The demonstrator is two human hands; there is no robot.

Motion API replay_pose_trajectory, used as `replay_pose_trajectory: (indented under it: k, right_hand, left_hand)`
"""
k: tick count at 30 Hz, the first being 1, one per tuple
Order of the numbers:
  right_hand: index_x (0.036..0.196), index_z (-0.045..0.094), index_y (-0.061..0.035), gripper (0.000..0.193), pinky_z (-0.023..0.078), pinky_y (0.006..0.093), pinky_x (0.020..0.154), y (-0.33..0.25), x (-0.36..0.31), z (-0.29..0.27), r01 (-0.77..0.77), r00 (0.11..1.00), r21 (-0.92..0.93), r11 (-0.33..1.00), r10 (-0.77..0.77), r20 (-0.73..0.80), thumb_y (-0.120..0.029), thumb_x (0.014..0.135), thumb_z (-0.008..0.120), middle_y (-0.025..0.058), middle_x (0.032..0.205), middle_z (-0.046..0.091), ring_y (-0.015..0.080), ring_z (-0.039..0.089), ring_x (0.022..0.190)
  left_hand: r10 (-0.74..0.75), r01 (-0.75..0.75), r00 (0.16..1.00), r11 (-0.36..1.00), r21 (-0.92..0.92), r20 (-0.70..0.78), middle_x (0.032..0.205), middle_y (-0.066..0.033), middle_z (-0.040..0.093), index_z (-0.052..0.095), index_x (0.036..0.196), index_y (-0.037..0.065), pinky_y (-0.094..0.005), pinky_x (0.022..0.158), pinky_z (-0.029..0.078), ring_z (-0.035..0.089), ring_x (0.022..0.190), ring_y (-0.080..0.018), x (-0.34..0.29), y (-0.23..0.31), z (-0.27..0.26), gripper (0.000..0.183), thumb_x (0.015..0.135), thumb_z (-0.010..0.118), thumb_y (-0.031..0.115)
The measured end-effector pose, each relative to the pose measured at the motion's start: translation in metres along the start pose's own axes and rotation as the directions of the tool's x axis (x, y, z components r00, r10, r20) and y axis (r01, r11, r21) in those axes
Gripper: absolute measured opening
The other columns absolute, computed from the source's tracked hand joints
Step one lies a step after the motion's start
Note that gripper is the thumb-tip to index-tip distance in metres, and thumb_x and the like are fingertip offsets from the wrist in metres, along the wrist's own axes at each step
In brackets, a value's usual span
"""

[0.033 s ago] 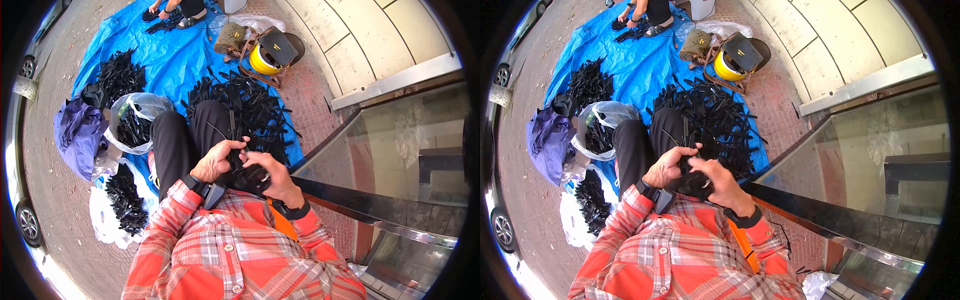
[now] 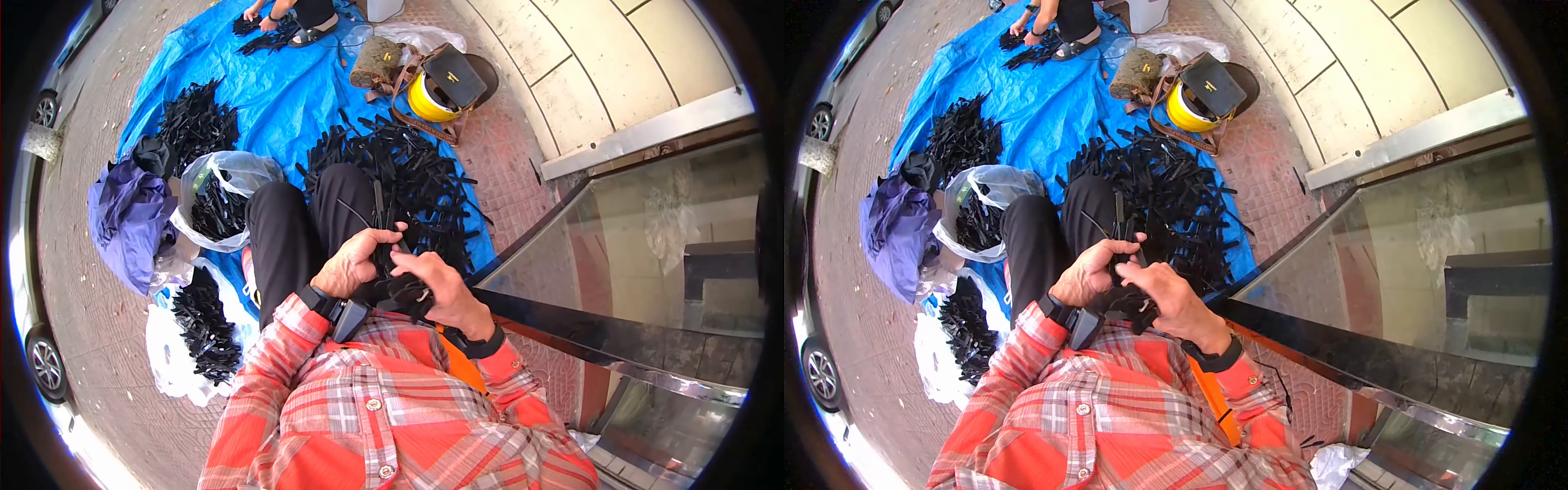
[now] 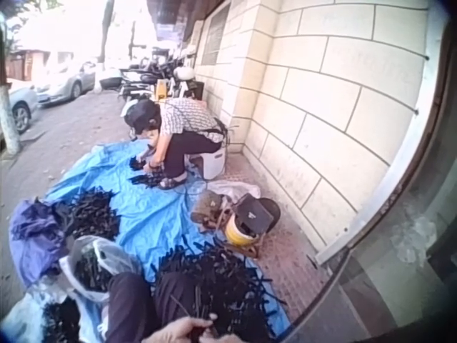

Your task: Sorting and organizing bundles of black industrial straps or components on a tarp.

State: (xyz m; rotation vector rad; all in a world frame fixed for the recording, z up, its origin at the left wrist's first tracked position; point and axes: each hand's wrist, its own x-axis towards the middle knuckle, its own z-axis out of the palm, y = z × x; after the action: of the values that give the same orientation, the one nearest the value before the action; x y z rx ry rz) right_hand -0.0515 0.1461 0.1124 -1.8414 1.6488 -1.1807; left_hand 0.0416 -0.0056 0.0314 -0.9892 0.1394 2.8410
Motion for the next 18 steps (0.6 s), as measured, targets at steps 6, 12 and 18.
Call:
replay_pose_trajectory:
  k: [6, 12, 18]
  right_hand:
    - [0.122, 0.053, -0.0003, 0.068, 0.045, 0.0357, 0.076, 0.014, 0.0, 0.018, 0.203, 0.967, -0.36, 0.911, -0.128, 0.221, 0.004, 0.055, 0.068, 0.0085, 0.093, 0.062, 0.0252, 0.058, 0.084]
    - [0.112, 0.057, -0.0015, 0.054, 0.046, 0.0376, 0.083, 0.007, 0.021, 0.013, 0.099, 0.995, -0.173, 0.98, -0.101, -0.002, 0.003, 0.06, 0.071, 0.0078, 0.091, 0.06, 0.0269, 0.058, 0.088]
    - [0.119, 0.04, -0.0037, 0.051, 0.053, 0.0289, 0.072, 0.012, 0.068, -0.005, -0.187, 0.801, 0.714, 0.675, 0.525, -0.287, 0.007, 0.077, 0.067, 0.0084, 0.093, 0.062, 0.018, 0.065, 0.077]
  left_hand:
    - [-0.008, 0.003, 1.0, 0.985, 0.171, 0.028, 0.075, -0.0044, 0.051, 0.054, 0.111, 0.007, -0.0251, 0.057, 0.048, 0.05, 0.063, -0.0142, 0.001, -0.001, 0.003, 0.023, 0.089, 0.054, 0.005]
    - [0.046, -0.079, 0.988, 0.97, 0.232, 0.146, 0.079, -0.0046, 0.058, 0.057, 0.106, 0.005, -0.0269, 0.059, 0.051, 0.055, 0.064, -0.0126, 0.022, -0.003, -0.041, 0.017, 0.09, 0.052, 0.007]
    - [0.223, -0.227, 0.974, 0.956, 0.184, 0.041, 0.073, -0.0002, 0.06, 0.062, 0.089, 0.007, -0.0218, 0.044, 0.036, 0.047, 0.052, -0.0077, -0.019, 0.019, 0.011, 0.021, 0.092, 0.057, 0.027]
